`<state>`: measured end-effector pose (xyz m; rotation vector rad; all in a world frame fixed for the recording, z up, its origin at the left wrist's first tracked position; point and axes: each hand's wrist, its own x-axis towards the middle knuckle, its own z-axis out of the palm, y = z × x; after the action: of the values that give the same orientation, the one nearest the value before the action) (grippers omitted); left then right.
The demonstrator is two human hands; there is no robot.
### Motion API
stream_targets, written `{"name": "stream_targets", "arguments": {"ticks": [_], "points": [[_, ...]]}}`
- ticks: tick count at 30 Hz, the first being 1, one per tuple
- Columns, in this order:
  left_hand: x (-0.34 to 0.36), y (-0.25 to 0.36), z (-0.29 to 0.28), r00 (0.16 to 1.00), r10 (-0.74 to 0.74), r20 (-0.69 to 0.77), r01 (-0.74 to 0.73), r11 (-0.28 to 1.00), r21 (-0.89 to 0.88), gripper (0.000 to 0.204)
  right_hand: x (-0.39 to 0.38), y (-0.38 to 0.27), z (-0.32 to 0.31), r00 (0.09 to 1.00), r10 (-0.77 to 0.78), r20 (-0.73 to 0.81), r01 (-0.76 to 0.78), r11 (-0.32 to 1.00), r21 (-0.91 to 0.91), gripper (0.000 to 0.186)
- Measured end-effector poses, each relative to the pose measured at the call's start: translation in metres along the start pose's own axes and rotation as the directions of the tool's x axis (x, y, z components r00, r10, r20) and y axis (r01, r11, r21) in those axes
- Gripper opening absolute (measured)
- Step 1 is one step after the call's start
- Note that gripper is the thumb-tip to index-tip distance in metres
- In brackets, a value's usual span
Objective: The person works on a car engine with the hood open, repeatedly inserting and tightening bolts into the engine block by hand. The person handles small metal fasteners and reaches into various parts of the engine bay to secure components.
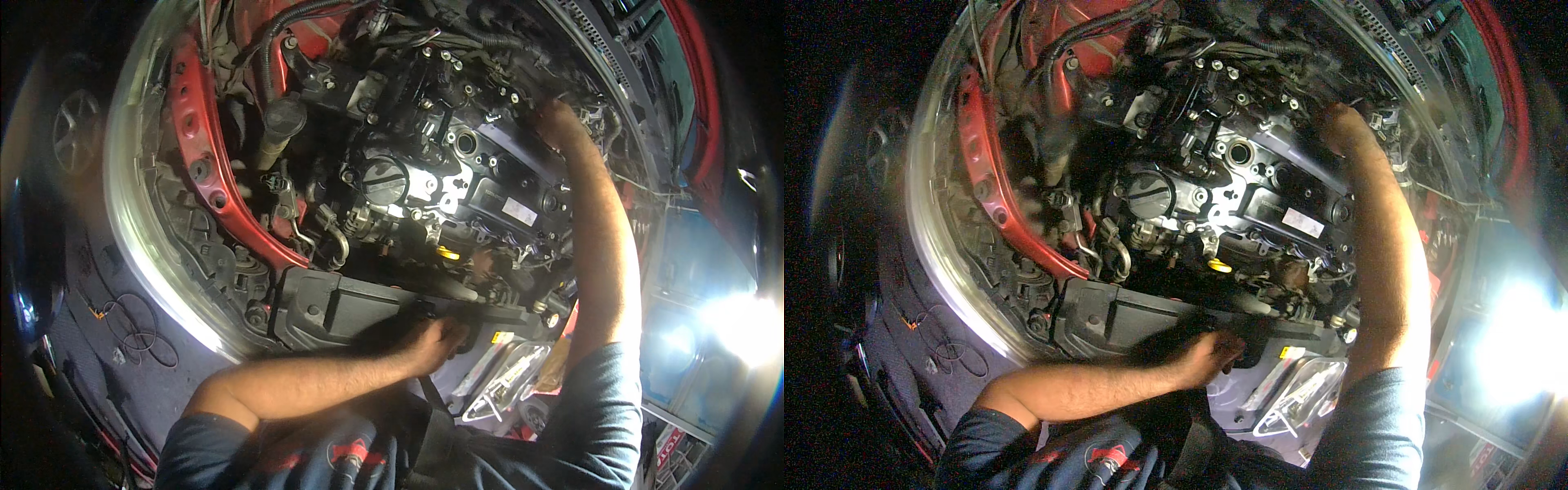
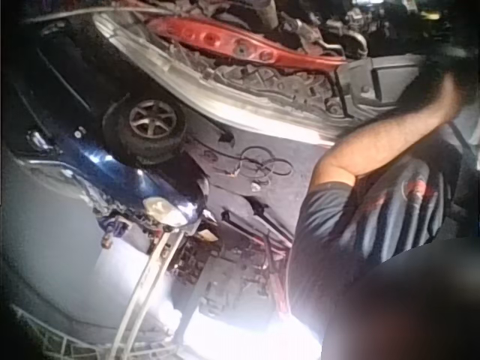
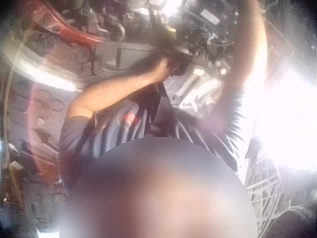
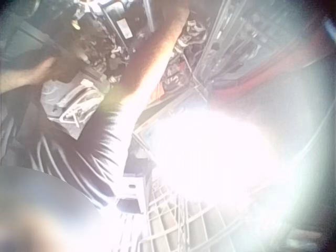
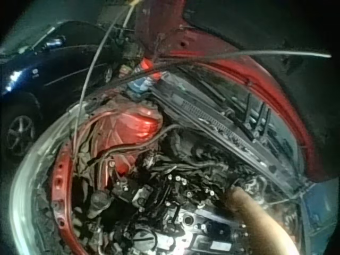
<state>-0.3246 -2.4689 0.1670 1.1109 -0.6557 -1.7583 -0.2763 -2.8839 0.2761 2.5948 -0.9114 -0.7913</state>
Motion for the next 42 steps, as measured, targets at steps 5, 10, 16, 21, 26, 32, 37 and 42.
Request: {"name": "stream_targets", "arguments": {"ticks": [5,10,16,21,26,32,37,42], "points": [[-0.001,0.006,-0.001,0.999,-0.033,-0.014,0.034,0.999,0.032,0.034,0.013,0.011,0.016,0.999,-0.038,-0.018,0.038,0.999,0.005,0.030],[-0.002,0.012,-0.003,0.999,-0.049,0.004,0.049,0.998,0.038,0.035,0.017,0.019,0.024,0.997,-0.083,-0.003,0.082,0.989,-0.127,0.025],[0.002,-0.001,0.000,0.999,-0.041,0.030,0.039,0.998,0.040,0.032,0.009,0.008,0.005,0.988,-0.129,0.081,0.141,0.976,-0.165,0.029],[0.001,-0.018,0.004,0.993,0.082,-0.082,-0.068,0.985,0.158,0.021,0.001,-0.001,-0.008,0.997,-0.035,0.070,0.041,0.996,-0.080,0.029],[0.002,-0.023,0.007,0.992,0.109,-0.064,-0.111,0.993,-0.043,0.019,0.000,0.001,-0.009,0.985,-0.141,0.096,0.157,0.970,-0.188,0.028],[0.002,-0.012,0.006,0.998,-0.032,-0.051,0.023,0.983,-0.182,0.028,0.007,0.010,0.005,0.996,-0.091,0.017,0.091,0.996,-0.024,0.025],[0.003,-0.007,0.002,0.997,-0.074,0.027,0.079,0.970,-0.231,0.031,0.014,0.018,0.010,0.995,-0.049,0.087,0.051,0.999,-0.017,0.035],[0.003,-0.005,0.005,0.993,-0.116,0.027,0.119,0.950,-0.288,0.033,0.009,0.019,0.011,0.999,-0.034,-0.004,0.035,0.994,0.099,0.035]]}}
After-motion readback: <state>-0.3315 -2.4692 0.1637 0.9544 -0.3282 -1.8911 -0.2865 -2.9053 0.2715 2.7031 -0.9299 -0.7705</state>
